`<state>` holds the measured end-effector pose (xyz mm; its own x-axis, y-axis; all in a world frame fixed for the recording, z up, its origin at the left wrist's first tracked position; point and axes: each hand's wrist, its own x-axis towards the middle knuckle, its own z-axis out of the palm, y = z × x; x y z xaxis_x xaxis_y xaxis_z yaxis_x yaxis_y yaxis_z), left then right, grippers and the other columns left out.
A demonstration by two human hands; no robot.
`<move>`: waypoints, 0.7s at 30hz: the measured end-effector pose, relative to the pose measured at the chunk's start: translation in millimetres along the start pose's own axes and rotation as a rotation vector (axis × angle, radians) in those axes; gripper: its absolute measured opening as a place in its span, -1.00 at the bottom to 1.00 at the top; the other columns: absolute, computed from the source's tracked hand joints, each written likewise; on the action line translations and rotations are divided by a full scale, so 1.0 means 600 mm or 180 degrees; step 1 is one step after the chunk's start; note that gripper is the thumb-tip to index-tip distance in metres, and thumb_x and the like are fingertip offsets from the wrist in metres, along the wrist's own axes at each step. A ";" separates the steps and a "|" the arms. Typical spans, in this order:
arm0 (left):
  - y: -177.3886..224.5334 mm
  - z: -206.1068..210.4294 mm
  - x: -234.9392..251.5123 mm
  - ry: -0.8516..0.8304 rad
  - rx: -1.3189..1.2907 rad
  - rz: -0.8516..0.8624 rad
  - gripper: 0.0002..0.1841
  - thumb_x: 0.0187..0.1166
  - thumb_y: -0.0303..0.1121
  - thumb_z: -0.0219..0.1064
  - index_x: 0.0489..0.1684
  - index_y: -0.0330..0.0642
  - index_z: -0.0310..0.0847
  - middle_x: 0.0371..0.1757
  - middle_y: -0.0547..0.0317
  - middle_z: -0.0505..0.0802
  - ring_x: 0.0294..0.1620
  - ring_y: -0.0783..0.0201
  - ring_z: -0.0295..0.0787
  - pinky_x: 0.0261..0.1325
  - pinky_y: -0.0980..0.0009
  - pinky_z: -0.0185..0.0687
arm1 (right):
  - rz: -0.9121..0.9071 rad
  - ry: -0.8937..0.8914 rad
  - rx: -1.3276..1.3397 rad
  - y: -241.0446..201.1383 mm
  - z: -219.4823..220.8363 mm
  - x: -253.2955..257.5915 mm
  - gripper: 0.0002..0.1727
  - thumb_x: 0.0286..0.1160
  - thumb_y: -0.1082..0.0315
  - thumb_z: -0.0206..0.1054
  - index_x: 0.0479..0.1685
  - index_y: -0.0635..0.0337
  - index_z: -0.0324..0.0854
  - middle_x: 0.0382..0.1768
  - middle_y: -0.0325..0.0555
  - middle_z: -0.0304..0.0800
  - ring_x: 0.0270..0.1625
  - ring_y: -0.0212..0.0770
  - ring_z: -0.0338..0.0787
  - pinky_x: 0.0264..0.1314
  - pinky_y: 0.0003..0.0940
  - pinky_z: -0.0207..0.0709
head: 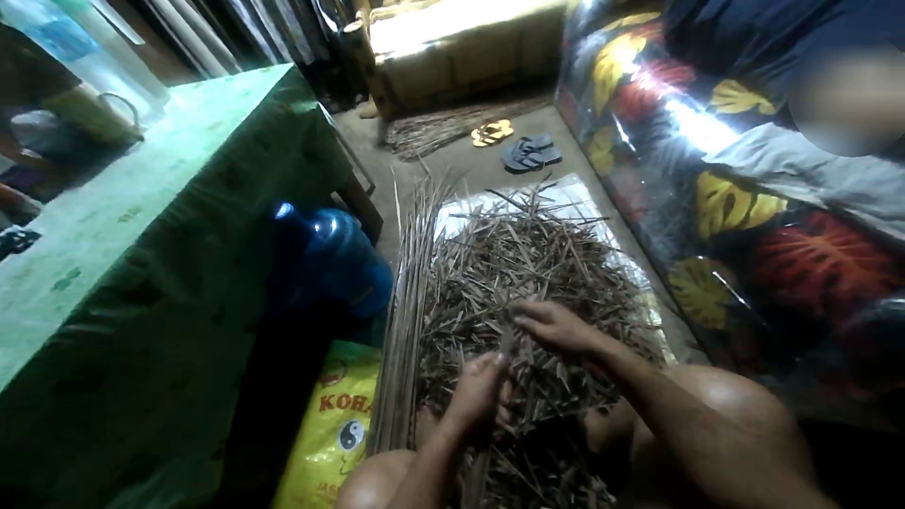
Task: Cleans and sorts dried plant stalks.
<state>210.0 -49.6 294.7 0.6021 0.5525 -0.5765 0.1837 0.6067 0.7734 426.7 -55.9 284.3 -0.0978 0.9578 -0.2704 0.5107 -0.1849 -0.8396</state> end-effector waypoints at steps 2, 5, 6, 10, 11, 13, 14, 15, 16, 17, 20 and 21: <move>-0.004 0.003 -0.006 -0.0152 0.0071 -0.0037 -0.66 0.93 -0.29 -0.15 -0.08 -0.29 0.51 -0.73 0.35 0.53 -0.82 0.51 0.44 -0.73 0.61 0.46 | 0.0127 0.0508 -0.0098 0.011 -0.022 0.008 -0.58 0.84 0.26 0.04 0.33 0.40 0.62 0.06 0.24 0.77 0.06 -0.01 0.75 0.25 -0.03 0.55; -0.006 0.003 -0.011 -0.0289 0.0000 -0.0090 -0.66 0.93 -0.30 -0.15 -0.09 -0.27 0.51 -0.74 0.36 0.52 -0.83 0.52 0.43 -0.75 0.62 0.44 | 0.0553 0.1287 0.0371 0.026 -0.050 0.024 -0.62 0.84 0.28 0.07 0.29 0.41 0.62 -0.09 0.18 0.75 -0.15 -0.10 0.70 0.04 -0.09 0.57; -0.006 0.002 -0.011 -0.0306 -0.0031 -0.0075 -0.65 0.93 -0.29 -0.16 -0.11 -0.27 0.51 -0.74 0.36 0.52 -0.83 0.53 0.43 -0.75 0.62 0.43 | 0.0654 0.1506 0.0623 0.026 -0.054 0.028 -0.63 0.85 0.27 0.07 0.30 0.38 0.60 -0.22 0.06 0.70 -0.33 -0.22 0.61 -0.17 -0.22 0.55; 0.000 -0.004 -0.003 -0.0213 -0.0136 0.0000 -0.62 0.93 -0.28 -0.18 -0.09 -0.31 0.52 -0.74 0.33 0.53 -0.83 0.50 0.46 -0.76 0.59 0.47 | 0.0681 0.0845 0.1687 0.002 -0.042 0.009 -0.61 0.89 0.22 0.01 0.43 0.25 0.50 -0.56 -0.30 0.51 -0.68 -0.48 0.47 -0.64 -0.57 0.43; 0.001 -0.003 -0.001 -0.0167 -0.0151 0.0014 -0.62 0.94 -0.28 -0.17 -0.07 -0.32 0.52 -0.73 0.31 0.55 -0.82 0.49 0.48 -0.75 0.59 0.49 | 0.0553 0.0340 0.1783 0.002 -0.032 0.001 -0.63 0.87 0.23 0.01 0.40 0.24 0.52 -0.56 -0.33 0.54 -0.67 -0.48 0.48 -0.63 -0.58 0.44; 0.002 -0.004 0.005 -0.0148 -0.0124 0.0053 -0.63 0.94 -0.26 -0.16 -0.02 -0.32 0.52 -0.69 0.29 0.61 -0.77 0.46 0.54 -0.69 0.56 0.55 | 0.0399 -0.0490 0.1863 -0.005 -0.004 -0.010 -0.72 0.79 0.23 0.06 0.13 0.14 0.64 -0.59 -0.40 0.51 -0.67 -0.51 0.42 -0.63 -0.59 0.36; 0.001 -0.004 0.007 -0.0133 -0.0120 0.0085 -0.63 0.94 -0.25 -0.16 0.01 -0.32 0.53 -0.67 0.28 0.63 -0.75 0.45 0.58 -0.66 0.55 0.59 | 0.0348 -0.0734 0.1843 -0.007 0.007 -0.010 -0.76 0.78 0.21 0.07 -0.09 0.07 0.63 -0.63 -0.43 0.48 -0.69 -0.53 0.40 -0.66 -0.60 0.32; 0.000 -0.005 0.008 -0.0114 -0.0132 0.0095 -0.62 0.94 -0.24 -0.16 0.04 -0.33 0.53 -0.65 0.26 0.65 -0.73 0.43 0.61 -0.63 0.53 0.63 | 0.0301 -0.0785 0.1836 -0.008 0.013 -0.007 -0.75 0.78 0.22 0.06 -0.21 0.04 0.62 -0.64 -0.44 0.48 -0.69 -0.54 0.40 -0.66 -0.60 0.32; -0.001 -0.005 0.008 -0.0098 -0.0149 0.0093 -0.60 0.94 -0.24 -0.17 0.08 -0.35 0.53 -0.64 0.23 0.67 -0.71 0.40 0.65 -0.60 0.50 0.67 | 0.0286 -0.0658 0.1832 -0.010 0.012 -0.005 -0.74 0.79 0.24 0.05 -0.23 0.05 0.61 -0.63 -0.44 0.49 -0.68 -0.54 0.41 -0.63 -0.60 0.34; -0.001 -0.006 0.006 -0.0116 -0.0142 0.0060 -0.59 0.95 -0.24 -0.19 0.12 -0.37 0.52 -0.63 0.20 0.70 -0.69 0.37 0.68 -0.58 0.48 0.70 | 0.0320 -0.0404 0.1865 -0.011 0.007 0.000 -0.73 0.81 0.25 0.05 -0.22 0.08 0.60 -0.63 -0.42 0.49 -0.68 -0.53 0.43 -0.62 -0.59 0.37; -0.006 -0.012 0.001 -0.0324 -0.0082 -0.0046 -0.59 0.93 -0.25 -0.20 0.15 -0.36 0.53 -0.58 0.15 0.79 -0.62 0.32 0.78 -0.48 0.41 0.79 | 0.0556 0.0364 0.2127 -0.008 -0.017 0.013 -0.72 0.88 0.25 -0.01 -0.04 0.17 0.58 -0.63 -0.36 0.48 -0.69 -0.50 0.44 -0.64 -0.61 0.40; -0.009 -0.013 0.002 -0.0340 -0.0061 0.0003 -0.61 0.93 -0.27 -0.18 0.12 -0.35 0.53 -0.58 0.15 0.80 -0.62 0.32 0.78 -0.47 0.41 0.79 | 0.0585 0.0447 0.2225 -0.008 -0.022 0.013 -0.72 0.89 0.25 -0.02 0.02 0.17 0.58 -0.63 -0.36 0.47 -0.70 -0.50 0.43 -0.66 -0.62 0.39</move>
<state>203.9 -47.8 287.7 0.6819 0.4896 -0.5435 0.1689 0.6175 0.7682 435.1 -44.7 292.5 0.0712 0.9083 -0.4121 -0.1600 -0.3974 -0.9036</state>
